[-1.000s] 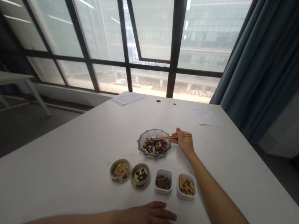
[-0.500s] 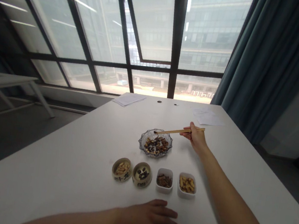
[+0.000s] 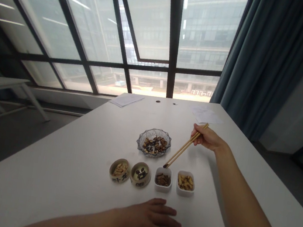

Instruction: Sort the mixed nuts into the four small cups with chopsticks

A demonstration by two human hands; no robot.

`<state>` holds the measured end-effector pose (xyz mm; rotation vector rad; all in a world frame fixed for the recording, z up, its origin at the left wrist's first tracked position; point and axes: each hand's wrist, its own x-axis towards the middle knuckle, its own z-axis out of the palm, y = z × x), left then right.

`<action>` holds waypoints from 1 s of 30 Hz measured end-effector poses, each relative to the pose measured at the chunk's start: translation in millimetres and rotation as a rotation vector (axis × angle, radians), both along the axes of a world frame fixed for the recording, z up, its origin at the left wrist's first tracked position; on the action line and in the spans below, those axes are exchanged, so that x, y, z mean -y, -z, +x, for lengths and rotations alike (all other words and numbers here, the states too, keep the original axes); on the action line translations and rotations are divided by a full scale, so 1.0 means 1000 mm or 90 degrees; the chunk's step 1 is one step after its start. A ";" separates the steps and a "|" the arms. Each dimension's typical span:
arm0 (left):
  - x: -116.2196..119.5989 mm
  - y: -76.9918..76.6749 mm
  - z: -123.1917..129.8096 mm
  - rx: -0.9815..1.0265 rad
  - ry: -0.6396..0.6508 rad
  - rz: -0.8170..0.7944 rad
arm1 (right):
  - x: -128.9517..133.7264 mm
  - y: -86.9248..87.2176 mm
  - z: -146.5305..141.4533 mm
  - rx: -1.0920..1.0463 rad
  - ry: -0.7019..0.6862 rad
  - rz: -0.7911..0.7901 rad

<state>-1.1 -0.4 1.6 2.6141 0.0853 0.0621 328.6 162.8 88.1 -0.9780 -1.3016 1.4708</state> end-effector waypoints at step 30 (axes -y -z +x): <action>0.002 -0.007 0.002 0.003 -0.004 0.005 | -0.020 0.004 -0.048 -0.197 0.324 0.070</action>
